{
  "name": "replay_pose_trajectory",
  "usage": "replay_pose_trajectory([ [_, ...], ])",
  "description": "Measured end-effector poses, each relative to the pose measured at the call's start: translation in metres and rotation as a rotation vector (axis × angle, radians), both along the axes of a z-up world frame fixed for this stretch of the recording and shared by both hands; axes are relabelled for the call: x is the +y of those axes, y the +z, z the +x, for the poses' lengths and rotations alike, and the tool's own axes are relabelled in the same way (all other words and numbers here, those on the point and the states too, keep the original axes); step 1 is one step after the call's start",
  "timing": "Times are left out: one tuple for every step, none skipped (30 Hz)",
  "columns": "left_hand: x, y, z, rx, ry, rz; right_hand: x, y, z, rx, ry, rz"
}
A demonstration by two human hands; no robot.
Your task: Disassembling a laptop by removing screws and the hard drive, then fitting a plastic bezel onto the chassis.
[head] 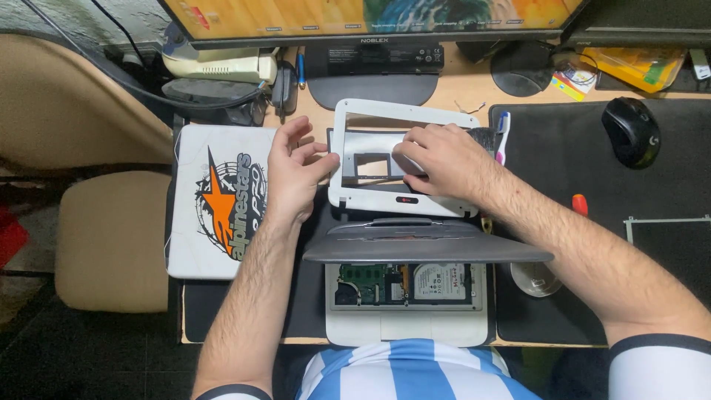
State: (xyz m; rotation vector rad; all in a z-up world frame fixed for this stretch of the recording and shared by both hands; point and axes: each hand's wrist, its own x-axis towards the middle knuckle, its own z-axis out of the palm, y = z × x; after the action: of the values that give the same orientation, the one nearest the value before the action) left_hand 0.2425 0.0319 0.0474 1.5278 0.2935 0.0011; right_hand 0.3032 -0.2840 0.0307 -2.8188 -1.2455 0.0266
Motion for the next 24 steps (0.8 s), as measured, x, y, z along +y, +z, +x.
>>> replay_pose_trajectory([
  [0.001, -0.002, 0.0, -0.001, 0.001, 0.0, 0.0, 0.0, -0.001, -0.001, 0.001, 0.0],
  [0.002, -0.004, 0.001, 0.049, -0.027, -0.042, -0.001, 0.0, -0.002, 0.003, -0.001, 0.013],
  [0.003, -0.006, 0.002, 0.097, -0.056, -0.086, -0.002, 0.001, -0.003, 0.006, -0.005, 0.026],
  [0.0, -0.01, 0.003, 0.095, -0.057, -0.086, -0.002, 0.0, -0.003, 0.004, -0.006, 0.025],
  [-0.003, -0.014, 0.004, 0.138, -0.139, -0.062, -0.003, -0.001, -0.004, 0.006, 0.0, 0.044],
  [-0.006, -0.019, 0.004, 0.182, -0.221, -0.037, -0.003, -0.002, -0.005, 0.008, 0.007, 0.063],
  [-0.007, -0.014, 0.004, 0.179, -0.223, -0.037, -0.006, -0.002, -0.005, 0.006, 0.005, 0.062],
  [-0.007, -0.008, 0.004, 0.176, -0.224, -0.001, -0.008, -0.002, -0.005, 0.003, 0.006, 0.101],
  [-0.007, -0.003, 0.004, 0.173, -0.226, 0.037, -0.011, -0.003, -0.006, 0.001, 0.007, 0.141],
  [-0.005, 0.003, 0.001, 0.171, -0.228, 0.036, -0.017, 0.0, -0.007, -0.001, 0.005, 0.14],
  [-0.003, 0.01, -0.001, 0.142, -0.201, 0.024, -0.023, 0.002, -0.008, 0.0, -0.037, 0.178],
  [0.0, 0.017, -0.003, 0.114, -0.174, 0.011, -0.029, 0.005, -0.009, 0.001, -0.078, 0.215],
  [0.002, 0.029, -0.009, 0.113, -0.173, 0.01, -0.039, 0.002, -0.013, 0.001, -0.077, 0.214],
  [0.004, 0.04, -0.015, 0.095, -0.145, 0.007, -0.048, -0.001, -0.017, -0.01, -0.122, 0.175],
  [0.007, 0.051, -0.022, 0.078, -0.116, 0.004, -0.057, -0.004, -0.02, -0.02, -0.166, 0.136],
  [0.015, 0.046, -0.024, 0.078, -0.114, 0.002, -0.062, -0.005, -0.025, -0.02, -0.165, 0.135],
  [0.023, 0.041, -0.026, 0.064, -0.101, -0.02, -0.068, -0.006, -0.029, -0.002, -0.183, 0.1],
  [0.03, 0.036, -0.028, 0.049, -0.088, -0.042, -0.074, -0.006, -0.032, 0.016, -0.202, 0.066],
  [0.035, 0.034, -0.033, 0.048, -0.088, -0.043, -0.074, -0.001, -0.035, 0.015, -0.202, 0.064],
  [0.04, 0.033, -0.038, 0.027, -0.051, -0.059, -0.075, 0.005, -0.038, 0.054, -0.205, 0.046],
  [0.045, 0.032, -0.045, 0.007, -0.011, -0.074, -0.074, 0.009, -0.041, 0.094, -0.205, 0.028],
  [0.048, 0.036, -0.053, 0.008, -0.008, -0.074, -0.074, 0.013, -0.045, 0.095, -0.202, 0.027],
  [0.051, 0.04, -0.06, 0.012, 0.031, -0.079, -0.073, 0.017, -0.046, 0.115, -0.204, 0.05],
  [0.055, 0.045, -0.068, 0.016, 0.071, -0.083, -0.071, 0.021, -0.048, 0.135, -0.206, 0.073],
])
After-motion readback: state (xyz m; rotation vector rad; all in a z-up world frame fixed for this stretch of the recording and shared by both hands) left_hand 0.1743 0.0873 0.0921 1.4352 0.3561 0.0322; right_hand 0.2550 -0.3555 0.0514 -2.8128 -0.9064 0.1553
